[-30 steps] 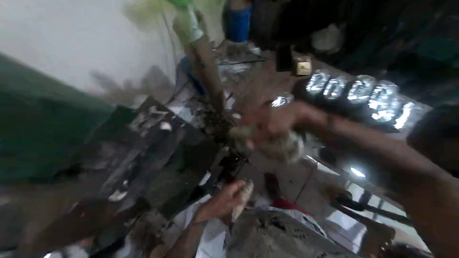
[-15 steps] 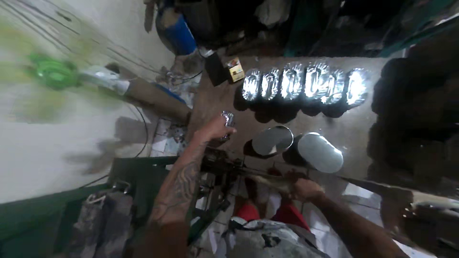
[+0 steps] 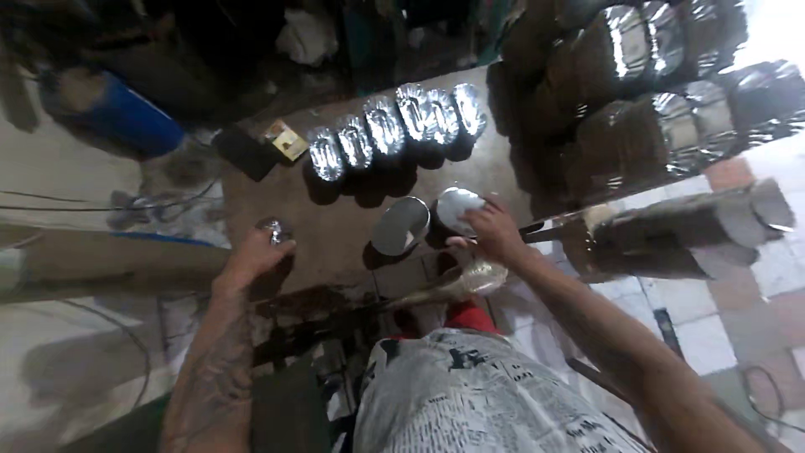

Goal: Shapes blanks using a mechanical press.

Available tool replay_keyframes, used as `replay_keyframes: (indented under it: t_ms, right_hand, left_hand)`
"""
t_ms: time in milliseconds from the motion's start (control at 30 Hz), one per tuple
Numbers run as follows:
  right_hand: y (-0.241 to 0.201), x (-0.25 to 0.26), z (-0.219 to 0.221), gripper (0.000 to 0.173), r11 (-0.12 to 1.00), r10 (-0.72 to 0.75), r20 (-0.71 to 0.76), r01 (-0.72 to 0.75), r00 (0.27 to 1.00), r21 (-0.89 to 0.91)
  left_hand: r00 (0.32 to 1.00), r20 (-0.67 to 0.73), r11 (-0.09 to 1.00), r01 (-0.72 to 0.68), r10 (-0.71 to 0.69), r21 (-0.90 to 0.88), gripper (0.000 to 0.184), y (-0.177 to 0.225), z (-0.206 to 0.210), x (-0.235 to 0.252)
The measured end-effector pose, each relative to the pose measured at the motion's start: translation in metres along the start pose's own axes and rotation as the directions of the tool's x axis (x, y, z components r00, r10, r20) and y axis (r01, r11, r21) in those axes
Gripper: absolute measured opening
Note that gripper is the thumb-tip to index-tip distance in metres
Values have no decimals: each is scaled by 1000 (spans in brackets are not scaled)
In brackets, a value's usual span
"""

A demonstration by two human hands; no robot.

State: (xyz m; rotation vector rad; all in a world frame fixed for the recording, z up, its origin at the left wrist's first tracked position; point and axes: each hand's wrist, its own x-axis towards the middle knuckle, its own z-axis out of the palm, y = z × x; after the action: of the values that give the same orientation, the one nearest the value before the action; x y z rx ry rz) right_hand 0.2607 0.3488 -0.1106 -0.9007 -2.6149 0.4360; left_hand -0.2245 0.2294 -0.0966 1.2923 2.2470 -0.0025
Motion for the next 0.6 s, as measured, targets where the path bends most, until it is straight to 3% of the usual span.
replay_keyframes:
  t_ms: [67, 100, 167, 233, 333, 400, 467, 533, 600]
  right_hand:
    - [28, 24, 10, 65, 994, 5, 201, 17, 980, -106]
    - [36, 29, 16, 61, 997, 14, 281, 7, 959, -74]
    - [47, 29, 20, 48, 996, 20, 278, -44, 960, 78]
    - [54, 30, 7, 48, 957, 18, 294, -101, 956, 271]
    - [59, 32, -2, 43, 888, -36, 297, -106, 954, 447]
    - [64, 31, 0, 43, 893, -54, 296, -86, 954, 441]
    - [68, 33, 6, 43, 913, -78, 258, -35, 963, 406]
    - [67, 27, 17, 51, 937, -72, 235, -15, 969, 350]
    - [59, 27, 16, 49, 932, -23, 241, -66, 970, 356]
  left_hand:
    - [995, -103, 1000, 13, -13, -5, 69, 18, -3, -16]
    - [985, -172, 998, 26, -36, -62, 71, 36, -6, -31]
    - [965, -256, 975, 2, -60, -221, 65, 94, -7, -61]
    - [985, -173, 957, -65, 16, -282, 62, 166, 10, -82]
    - [976, 69, 969, -195, 207, -150, 53, 239, 65, -58]
    - [930, 181, 946, -298, 318, -131, 42, 242, 93, -26]
    - [849, 315, 902, -365, 424, -230, 34, 232, 83, -6]
    - [713, 451, 837, -385, 537, -389, 29, 222, 67, 5]
    - [650, 504, 814, -355, 569, -460, 23, 217, 59, 11]
